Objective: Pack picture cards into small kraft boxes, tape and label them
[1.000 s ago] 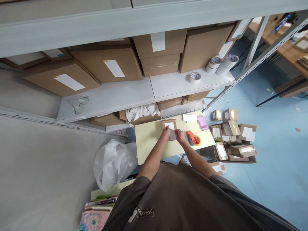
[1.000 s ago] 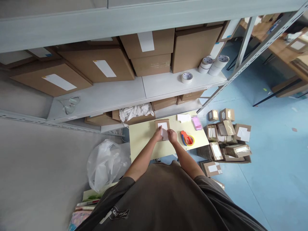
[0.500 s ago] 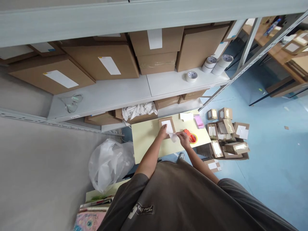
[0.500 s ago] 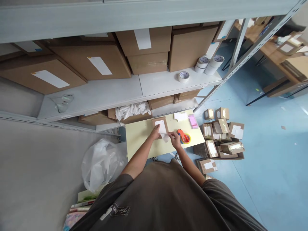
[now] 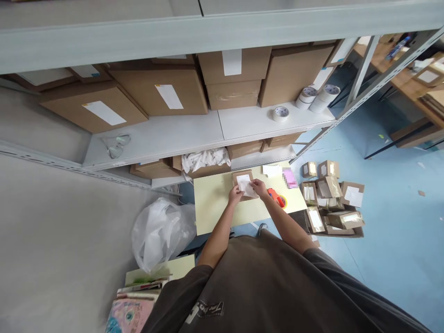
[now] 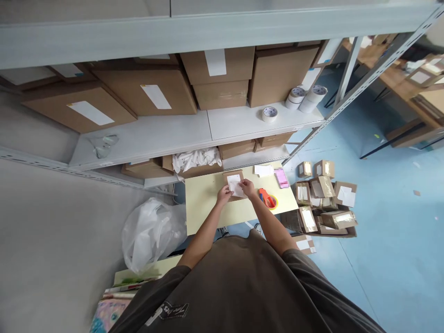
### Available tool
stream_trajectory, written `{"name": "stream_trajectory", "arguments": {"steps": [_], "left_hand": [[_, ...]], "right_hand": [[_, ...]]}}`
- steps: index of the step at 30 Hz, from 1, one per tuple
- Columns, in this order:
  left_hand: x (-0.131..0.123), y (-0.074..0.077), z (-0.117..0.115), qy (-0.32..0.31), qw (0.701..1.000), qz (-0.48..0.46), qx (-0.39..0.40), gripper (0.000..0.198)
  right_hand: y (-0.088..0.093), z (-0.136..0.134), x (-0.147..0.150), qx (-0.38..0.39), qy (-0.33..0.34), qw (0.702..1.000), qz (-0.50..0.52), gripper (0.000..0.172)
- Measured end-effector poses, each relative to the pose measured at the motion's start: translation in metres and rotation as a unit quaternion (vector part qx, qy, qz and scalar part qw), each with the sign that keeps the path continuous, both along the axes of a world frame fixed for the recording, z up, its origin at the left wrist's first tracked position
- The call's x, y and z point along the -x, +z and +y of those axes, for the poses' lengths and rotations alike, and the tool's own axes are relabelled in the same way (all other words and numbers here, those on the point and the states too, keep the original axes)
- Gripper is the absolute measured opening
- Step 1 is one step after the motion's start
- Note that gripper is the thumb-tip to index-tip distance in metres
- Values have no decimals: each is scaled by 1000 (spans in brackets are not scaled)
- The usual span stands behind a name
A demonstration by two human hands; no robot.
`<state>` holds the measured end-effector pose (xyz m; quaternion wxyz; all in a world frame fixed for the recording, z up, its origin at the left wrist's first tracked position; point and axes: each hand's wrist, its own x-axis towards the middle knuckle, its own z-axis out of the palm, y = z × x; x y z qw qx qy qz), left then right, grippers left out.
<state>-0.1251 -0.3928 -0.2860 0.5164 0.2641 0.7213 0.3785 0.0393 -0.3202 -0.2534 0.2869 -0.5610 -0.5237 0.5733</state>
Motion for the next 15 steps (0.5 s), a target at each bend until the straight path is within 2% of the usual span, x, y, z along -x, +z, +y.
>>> {"name": "stream_trajectory", "arguments": {"steps": [2, 6, 10, 13, 15], "left_hand": [[-3, 1, -1, 11, 1000, 22, 10, 77], [-9, 3, 2, 31, 996, 80, 16, 81], [-15, 6, 7, 1, 988, 143, 50, 80], [-20, 6, 9, -35, 979, 186, 78, 80], [-24, 5, 8, -53, 974, 202, 87, 81]], "right_hand": [[-9, 7, 9, 3, 2, 1000, -9, 33], [-25, 22, 20, -11, 12, 997, -71, 18], [-42, 28, 26, -76, 22, 982, -172, 5], [-55, 26, 27, -126, 17, 968, -216, 12], [-60, 26, 25, -131, 26, 961, -242, 20]]}}
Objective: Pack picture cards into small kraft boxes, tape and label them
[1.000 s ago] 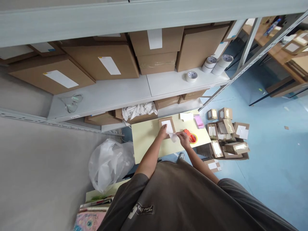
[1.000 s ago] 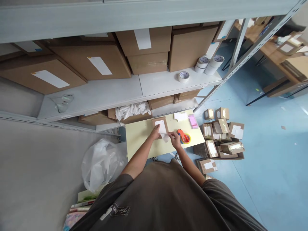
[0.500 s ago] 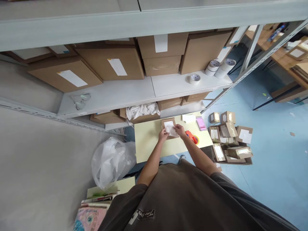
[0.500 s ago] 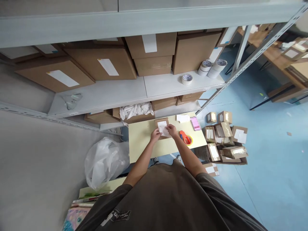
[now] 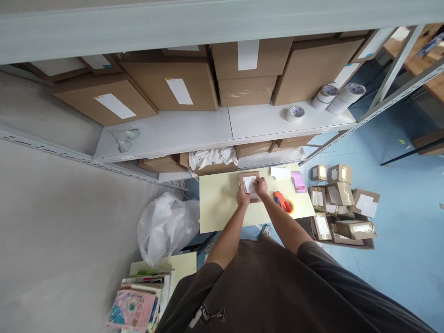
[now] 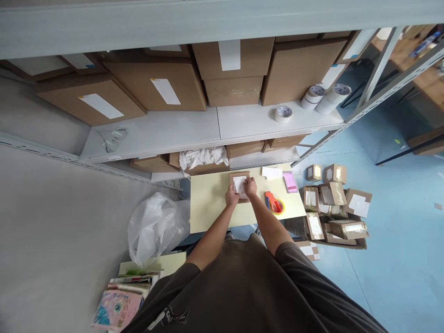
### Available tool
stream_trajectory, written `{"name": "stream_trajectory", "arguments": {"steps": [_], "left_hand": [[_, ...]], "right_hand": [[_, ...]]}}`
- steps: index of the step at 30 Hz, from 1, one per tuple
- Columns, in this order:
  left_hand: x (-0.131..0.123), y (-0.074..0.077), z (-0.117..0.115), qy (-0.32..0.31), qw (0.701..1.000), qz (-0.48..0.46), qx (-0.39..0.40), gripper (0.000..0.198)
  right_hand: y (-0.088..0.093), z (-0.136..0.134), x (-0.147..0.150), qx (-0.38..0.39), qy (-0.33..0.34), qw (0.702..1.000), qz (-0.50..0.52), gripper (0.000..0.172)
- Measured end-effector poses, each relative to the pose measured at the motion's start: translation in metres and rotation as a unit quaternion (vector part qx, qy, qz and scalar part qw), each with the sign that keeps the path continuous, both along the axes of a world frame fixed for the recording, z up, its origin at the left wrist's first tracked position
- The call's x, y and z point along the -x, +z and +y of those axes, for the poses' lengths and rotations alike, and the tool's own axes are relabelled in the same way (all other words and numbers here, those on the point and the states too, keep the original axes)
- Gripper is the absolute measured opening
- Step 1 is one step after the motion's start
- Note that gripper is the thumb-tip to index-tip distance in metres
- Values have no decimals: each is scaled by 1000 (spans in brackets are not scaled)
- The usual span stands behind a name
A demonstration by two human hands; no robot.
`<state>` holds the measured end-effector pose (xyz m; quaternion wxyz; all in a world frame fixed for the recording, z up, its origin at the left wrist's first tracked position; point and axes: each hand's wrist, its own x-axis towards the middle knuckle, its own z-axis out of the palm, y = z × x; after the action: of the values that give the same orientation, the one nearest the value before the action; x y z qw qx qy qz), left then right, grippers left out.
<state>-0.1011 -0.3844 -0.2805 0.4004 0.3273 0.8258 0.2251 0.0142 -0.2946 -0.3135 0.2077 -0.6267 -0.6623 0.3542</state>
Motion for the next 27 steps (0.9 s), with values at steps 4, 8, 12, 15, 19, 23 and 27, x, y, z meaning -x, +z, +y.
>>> {"name": "stream_trajectory", "arguments": {"steps": [4, 8, 12, 15, 19, 23, 27], "left_hand": [[-5, 0, -7, -5, 1000, 24, -9, 95], [0, 5, -16, -45, 995, 79, -33, 94], [13, 9, -14, -214, 969, 85, -90, 67], [20, 5, -11, -278, 956, 75, -54, 67], [23, -1, -13, -288, 953, 84, -37, 69], [25, -4, -18, -293, 951, 76, -68, 73], [51, -7, -25, -285, 951, 40, -113, 71]], "right_hand": [[-1, 7, -6, 1, -12, 999, -31, 47], [9, 14, -10, -31, 8, 998, -47, 61], [16, -10, -11, -81, 123, 986, -74, 49], [11, -51, -22, -52, 152, 982, -99, 50], [1, -101, -50, -19, 135, 984, -113, 54], [2, -114, -67, -32, 134, 987, -77, 46], [4, -98, -62, -6, 51, 999, -8, 57]]}}
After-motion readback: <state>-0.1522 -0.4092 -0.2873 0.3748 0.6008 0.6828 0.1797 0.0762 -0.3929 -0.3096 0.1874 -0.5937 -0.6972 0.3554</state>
